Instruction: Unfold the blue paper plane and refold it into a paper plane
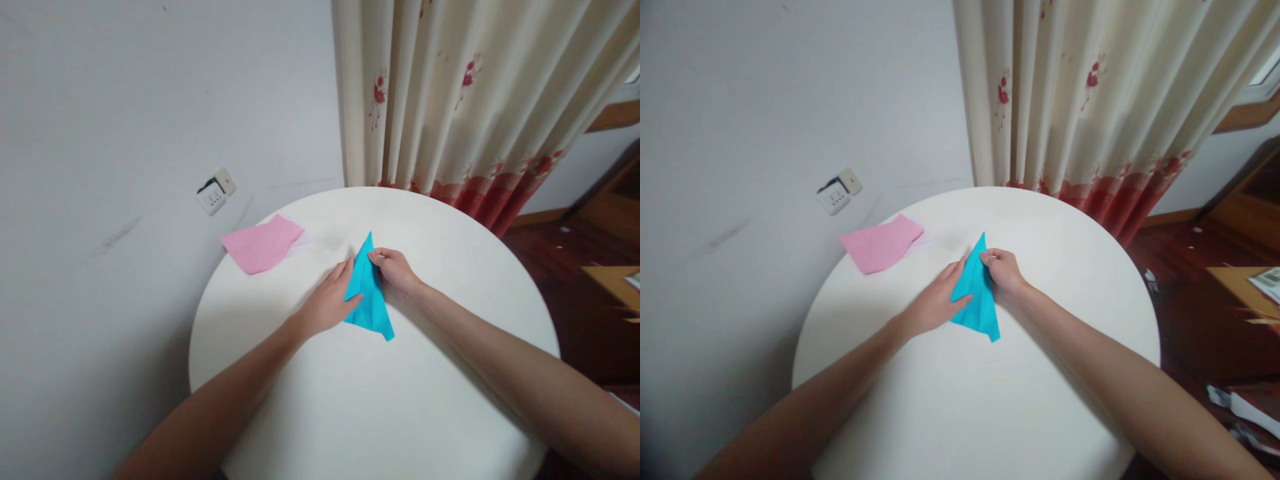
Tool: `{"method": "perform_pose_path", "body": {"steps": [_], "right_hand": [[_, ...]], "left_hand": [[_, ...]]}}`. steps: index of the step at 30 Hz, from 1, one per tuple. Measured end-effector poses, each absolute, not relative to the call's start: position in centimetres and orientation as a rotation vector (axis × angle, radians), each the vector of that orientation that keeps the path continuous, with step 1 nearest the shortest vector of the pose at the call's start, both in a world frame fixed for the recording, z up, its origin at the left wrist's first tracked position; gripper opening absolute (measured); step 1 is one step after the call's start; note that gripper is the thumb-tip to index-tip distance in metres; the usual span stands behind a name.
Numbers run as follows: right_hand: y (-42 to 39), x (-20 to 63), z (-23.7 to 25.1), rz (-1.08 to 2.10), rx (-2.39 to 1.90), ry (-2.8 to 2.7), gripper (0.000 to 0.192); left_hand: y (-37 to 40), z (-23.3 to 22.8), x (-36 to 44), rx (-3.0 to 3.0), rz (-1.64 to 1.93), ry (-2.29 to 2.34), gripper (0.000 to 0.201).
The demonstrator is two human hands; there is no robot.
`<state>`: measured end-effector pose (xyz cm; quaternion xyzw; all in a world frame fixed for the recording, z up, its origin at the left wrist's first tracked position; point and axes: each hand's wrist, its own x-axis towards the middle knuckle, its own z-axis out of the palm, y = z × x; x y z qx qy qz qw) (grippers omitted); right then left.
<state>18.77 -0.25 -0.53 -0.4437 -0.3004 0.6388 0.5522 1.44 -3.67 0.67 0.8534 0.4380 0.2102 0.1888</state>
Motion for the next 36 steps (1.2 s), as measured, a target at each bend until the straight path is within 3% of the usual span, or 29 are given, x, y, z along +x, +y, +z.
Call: {"method": "perform_pose_path", "body": {"steps": [10,14,18,20,24,26,27,31,36], "right_hand": [[-0.3,18.8,-0.8,1.349,-1.202,-0.825,0.021],[-0.2,18.4,-1.0,1.406,-1.124,-0.786,0.023],[0.4,18.0,-1.7,1.432,-1.061,-0.799,0.026],[0.5,18.1,-2.1,1.295,-1.138,-0.863,0.029],[-0.4,18.4,-1.6,0.668,-1.279,-1.324,0.063],[-1.6,18.2,-0.9,0.452,-1.279,-1.624,0.059],[-2.3,17.9,-0.6,0.410,-1.282,-1.752,0.056],[-4.1,16.8,-0.2,0.385,-1.349,-2.030,0.075],[-3.3,17.2,-0.5,0.492,-1.355,-1.917,0.060]], "left_hand": [[-3.9,0.1,1.5,2.475,0.512,1.223,0.094],[-3.6,0.3,1.4,2.436,0.606,1.258,0.072],[-2.9,1.1,1.4,2.296,0.829,1.224,0.037],[-2.4,1.2,1.4,2.209,0.941,1.266,0.037],[-1.4,0.7,1.0,2.124,1.001,1.470,0.032],[-1.1,0.5,0.6,2.140,0.983,1.530,0.029],[-0.9,0.5,0.4,2.146,0.988,1.552,0.031],[-0.7,0.8,-0.1,2.100,1.087,1.569,0.043],[-0.8,1.2,-0.2,2.073,1.133,1.421,0.039]]}}
